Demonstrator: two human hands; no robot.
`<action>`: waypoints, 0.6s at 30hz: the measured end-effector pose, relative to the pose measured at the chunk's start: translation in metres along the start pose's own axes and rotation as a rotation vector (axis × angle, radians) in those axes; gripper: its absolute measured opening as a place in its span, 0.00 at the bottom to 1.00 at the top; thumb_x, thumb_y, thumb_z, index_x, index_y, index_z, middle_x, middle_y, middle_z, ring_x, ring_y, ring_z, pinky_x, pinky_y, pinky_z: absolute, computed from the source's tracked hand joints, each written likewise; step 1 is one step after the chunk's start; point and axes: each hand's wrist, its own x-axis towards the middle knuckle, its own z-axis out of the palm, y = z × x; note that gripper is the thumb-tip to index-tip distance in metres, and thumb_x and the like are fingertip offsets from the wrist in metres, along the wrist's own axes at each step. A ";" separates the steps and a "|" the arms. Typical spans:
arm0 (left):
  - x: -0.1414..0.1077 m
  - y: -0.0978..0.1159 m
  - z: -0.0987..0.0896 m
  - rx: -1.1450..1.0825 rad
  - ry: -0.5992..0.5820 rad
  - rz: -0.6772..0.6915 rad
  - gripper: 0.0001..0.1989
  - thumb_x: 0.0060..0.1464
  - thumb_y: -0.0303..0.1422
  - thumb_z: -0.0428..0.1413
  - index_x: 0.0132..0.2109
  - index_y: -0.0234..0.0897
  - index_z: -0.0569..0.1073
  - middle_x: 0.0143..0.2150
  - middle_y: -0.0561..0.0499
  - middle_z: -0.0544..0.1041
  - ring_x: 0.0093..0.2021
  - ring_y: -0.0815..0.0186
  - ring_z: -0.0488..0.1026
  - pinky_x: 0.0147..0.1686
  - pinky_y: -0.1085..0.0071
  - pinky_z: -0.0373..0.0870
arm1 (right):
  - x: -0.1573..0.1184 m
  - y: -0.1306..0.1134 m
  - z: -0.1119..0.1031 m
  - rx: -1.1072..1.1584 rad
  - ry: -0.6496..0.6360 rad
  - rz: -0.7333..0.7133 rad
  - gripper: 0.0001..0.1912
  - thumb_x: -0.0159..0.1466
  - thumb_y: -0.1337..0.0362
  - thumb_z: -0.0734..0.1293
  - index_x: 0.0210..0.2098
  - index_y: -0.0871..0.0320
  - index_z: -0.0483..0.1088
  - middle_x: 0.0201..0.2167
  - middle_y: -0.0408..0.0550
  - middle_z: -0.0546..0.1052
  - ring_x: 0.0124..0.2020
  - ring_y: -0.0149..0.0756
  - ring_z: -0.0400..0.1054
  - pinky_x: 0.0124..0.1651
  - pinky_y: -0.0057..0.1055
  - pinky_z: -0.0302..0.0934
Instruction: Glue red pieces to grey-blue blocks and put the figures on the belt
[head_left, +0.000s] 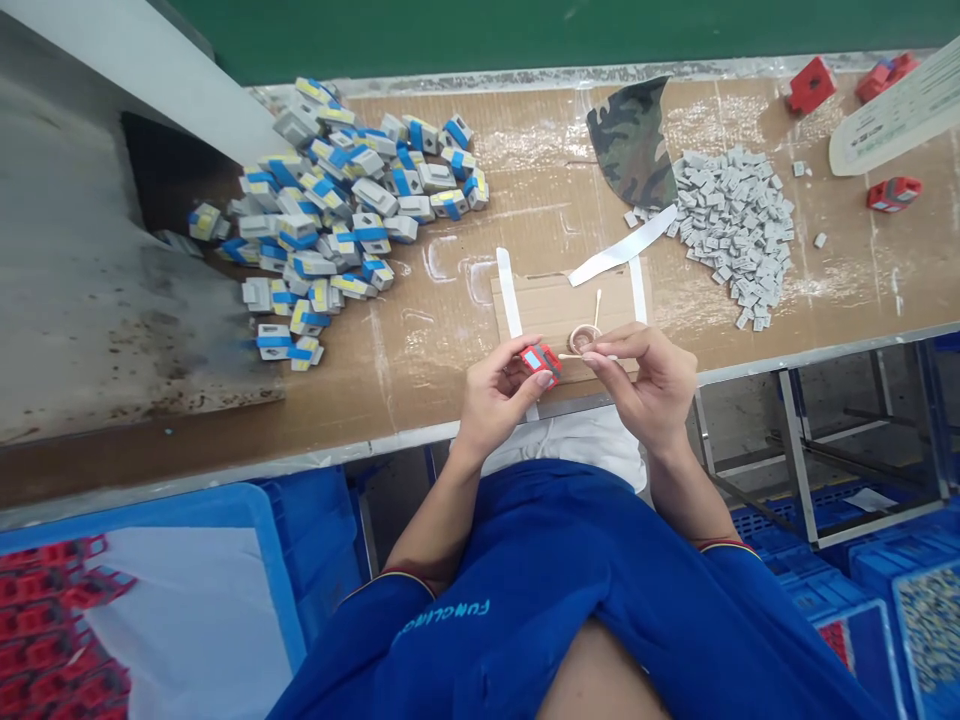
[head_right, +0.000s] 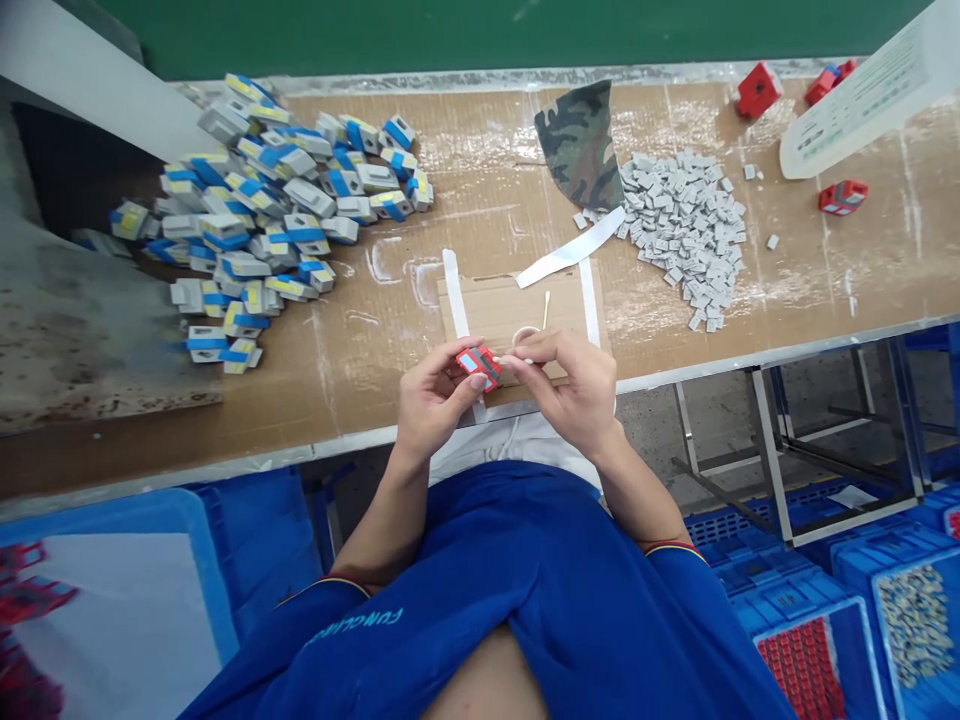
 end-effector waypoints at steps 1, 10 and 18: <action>0.000 0.000 0.000 -0.002 0.001 -0.004 0.27 0.59 0.47 0.70 0.59 0.35 0.80 0.44 0.44 0.87 0.40 0.62 0.86 0.36 0.71 0.82 | 0.000 0.000 0.001 -0.008 -0.014 -0.010 0.05 0.69 0.67 0.75 0.39 0.51 0.76 0.33 0.41 0.85 0.36 0.36 0.84 0.42 0.36 0.81; 0.000 0.001 0.001 -0.050 -0.002 -0.009 0.26 0.58 0.45 0.71 0.57 0.35 0.81 0.44 0.44 0.88 0.41 0.63 0.86 0.40 0.71 0.84 | -0.003 0.006 0.008 -0.044 -0.059 -0.065 0.07 0.69 0.69 0.76 0.40 0.50 0.76 0.33 0.41 0.86 0.35 0.36 0.84 0.47 0.37 0.83; 0.000 0.001 0.001 -0.043 -0.017 -0.042 0.28 0.58 0.46 0.71 0.59 0.35 0.80 0.49 0.42 0.87 0.46 0.60 0.87 0.43 0.70 0.85 | -0.001 0.006 0.009 -0.052 -0.091 -0.047 0.06 0.70 0.67 0.75 0.38 0.50 0.76 0.33 0.41 0.85 0.35 0.36 0.84 0.47 0.38 0.81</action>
